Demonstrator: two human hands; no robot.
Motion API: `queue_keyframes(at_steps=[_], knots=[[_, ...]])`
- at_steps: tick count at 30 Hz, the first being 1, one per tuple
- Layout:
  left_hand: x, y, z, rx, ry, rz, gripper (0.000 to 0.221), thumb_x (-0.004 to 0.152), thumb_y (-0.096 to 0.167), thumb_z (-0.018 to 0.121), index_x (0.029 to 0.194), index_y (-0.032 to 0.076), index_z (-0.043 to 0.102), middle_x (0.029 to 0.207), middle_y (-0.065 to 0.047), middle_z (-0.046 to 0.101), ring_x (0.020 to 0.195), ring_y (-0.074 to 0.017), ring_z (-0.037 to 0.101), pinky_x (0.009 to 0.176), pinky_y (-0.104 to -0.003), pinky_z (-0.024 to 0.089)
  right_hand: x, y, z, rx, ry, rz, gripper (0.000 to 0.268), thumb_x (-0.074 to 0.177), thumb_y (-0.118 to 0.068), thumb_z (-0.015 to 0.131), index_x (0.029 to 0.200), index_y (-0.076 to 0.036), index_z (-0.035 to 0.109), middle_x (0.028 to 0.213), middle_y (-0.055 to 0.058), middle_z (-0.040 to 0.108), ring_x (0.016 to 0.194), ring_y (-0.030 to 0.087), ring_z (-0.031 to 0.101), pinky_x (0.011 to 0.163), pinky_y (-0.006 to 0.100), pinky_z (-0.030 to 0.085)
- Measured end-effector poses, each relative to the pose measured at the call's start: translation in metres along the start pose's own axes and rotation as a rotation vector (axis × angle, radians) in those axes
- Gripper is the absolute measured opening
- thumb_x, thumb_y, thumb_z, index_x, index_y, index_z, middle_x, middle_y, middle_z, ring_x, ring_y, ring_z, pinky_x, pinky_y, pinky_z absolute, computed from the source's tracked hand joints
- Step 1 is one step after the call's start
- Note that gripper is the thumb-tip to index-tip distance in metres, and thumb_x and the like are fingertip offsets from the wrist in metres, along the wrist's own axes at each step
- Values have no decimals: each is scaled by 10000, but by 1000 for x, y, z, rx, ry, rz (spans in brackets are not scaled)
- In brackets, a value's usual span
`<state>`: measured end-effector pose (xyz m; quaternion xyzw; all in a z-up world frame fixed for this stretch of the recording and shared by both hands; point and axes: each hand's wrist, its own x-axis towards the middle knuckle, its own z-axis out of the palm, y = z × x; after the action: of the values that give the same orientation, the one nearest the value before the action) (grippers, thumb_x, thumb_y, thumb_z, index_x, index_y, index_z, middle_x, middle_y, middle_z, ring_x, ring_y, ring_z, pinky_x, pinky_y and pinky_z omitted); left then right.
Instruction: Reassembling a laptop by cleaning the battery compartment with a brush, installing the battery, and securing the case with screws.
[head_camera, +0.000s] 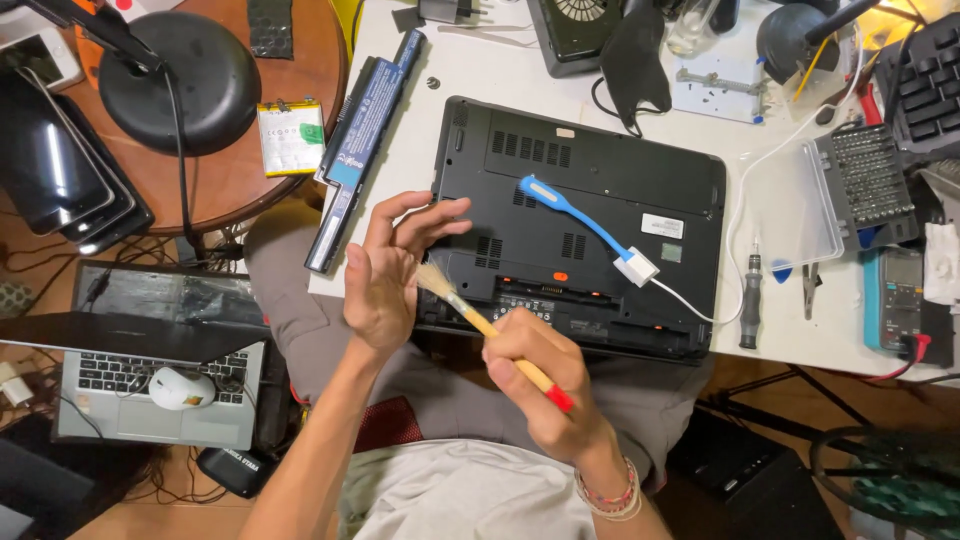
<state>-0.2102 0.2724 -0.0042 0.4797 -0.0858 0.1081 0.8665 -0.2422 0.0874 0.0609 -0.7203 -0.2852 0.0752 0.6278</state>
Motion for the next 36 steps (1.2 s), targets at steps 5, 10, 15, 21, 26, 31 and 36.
queue_keyframes(at_steps=[5,10,15,21,26,31,36], knots=[[2,-1,-5,-20,-11,3,734,1049,686,307,1411,64,449,1428,-257,587,1315,-385,599,1226,-522,409,4,-1,-4,-28,-77,38,223,994,-129,479,795,-40,526,723,58,483,658,198,411,657,315,351],[1,-2,1,144,-50,58,731,1054,711,367,1360,58,489,1396,-206,614,1294,-326,627,1176,-466,483,-9,10,-26,119,1,233,215,954,-144,524,765,-48,558,727,77,573,680,206,566,672,304,459],[-1,9,15,350,-70,37,811,1023,760,362,1347,30,502,1372,-194,640,1277,-334,650,1140,-459,507,-27,12,-40,54,269,251,224,921,-164,515,731,-48,539,677,58,490,640,178,499,673,301,514],[-2,3,30,573,-110,58,782,988,669,259,1335,36,559,1289,-148,705,1192,-333,688,1097,-472,474,-20,26,-23,60,264,242,299,975,-228,592,743,-46,642,609,83,604,590,130,495,600,267,459],[-3,3,58,675,-219,56,762,989,662,274,1330,65,603,1279,-115,714,1204,-331,691,1102,-467,476,-51,13,-56,-154,404,306,294,990,-237,590,755,-75,661,612,69,618,599,151,549,626,276,483],[0,-7,82,524,-423,-83,821,1046,694,234,1436,4,450,1474,-160,580,1366,-329,596,1149,-467,478,-89,-9,-91,-587,484,331,286,1010,-194,488,795,-57,618,648,25,590,559,140,544,548,271,404],[-1,-18,92,503,-381,-18,849,1063,743,222,1527,33,256,1611,-191,429,1500,-374,471,1250,-498,387,-71,-8,-54,-436,209,-26,128,1002,-59,508,909,-2,575,806,117,539,720,272,511,710,377,448]])
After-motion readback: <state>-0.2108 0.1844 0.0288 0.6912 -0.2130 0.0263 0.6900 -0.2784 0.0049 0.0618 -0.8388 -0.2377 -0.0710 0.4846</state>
